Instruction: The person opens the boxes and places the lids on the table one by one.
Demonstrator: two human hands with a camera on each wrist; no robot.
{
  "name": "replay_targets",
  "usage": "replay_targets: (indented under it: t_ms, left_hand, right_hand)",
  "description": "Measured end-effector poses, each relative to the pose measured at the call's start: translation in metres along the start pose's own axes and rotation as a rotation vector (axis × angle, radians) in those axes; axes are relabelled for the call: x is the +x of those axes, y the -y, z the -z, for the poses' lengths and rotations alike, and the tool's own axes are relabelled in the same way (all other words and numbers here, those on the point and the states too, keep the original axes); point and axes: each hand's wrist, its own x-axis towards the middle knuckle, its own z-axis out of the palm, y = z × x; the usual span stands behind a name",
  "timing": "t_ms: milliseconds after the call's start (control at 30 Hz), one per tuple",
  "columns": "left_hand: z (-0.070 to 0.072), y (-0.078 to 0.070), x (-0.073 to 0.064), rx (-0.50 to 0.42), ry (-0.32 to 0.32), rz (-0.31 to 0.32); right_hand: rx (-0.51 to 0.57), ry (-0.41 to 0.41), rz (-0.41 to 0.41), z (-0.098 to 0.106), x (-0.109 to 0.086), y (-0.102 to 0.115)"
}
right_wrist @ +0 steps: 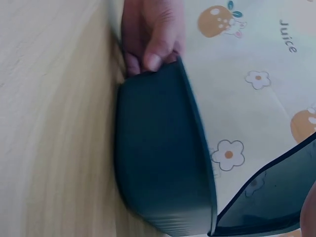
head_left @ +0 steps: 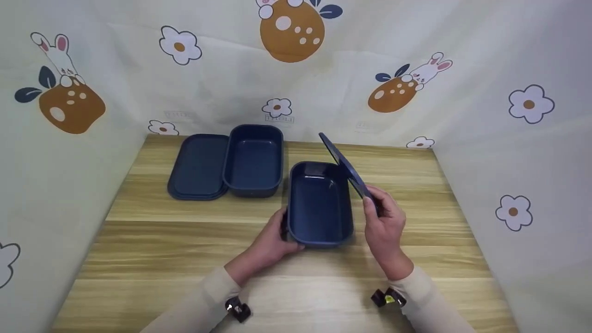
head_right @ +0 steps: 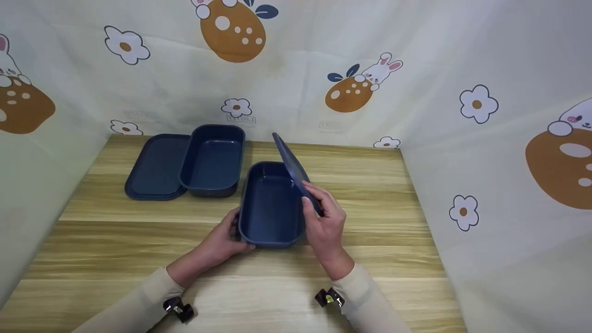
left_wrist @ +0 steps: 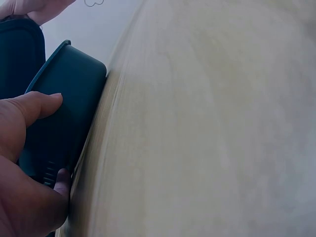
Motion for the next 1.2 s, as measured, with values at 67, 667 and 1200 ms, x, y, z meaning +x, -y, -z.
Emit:
replay_targets:
  t_ms: [67,667,1200]
  left_hand:
    - [0.000,0.000,0.001,0.004,0.001,0.008]
    - [0.000,0.000,-0.001,0.005,0.006,0.035]
    - [0.000,0.001,0.001,0.001,0.007,0.038]
  right_hand:
    - [0.015,-0.055,-0.040,0.002,0.003,0.000]
    - [0.355,-0.555,-0.389,0.036,0.046,-0.025]
    - [0.712,-0.701,-0.730,0.064,0.062,-0.031]
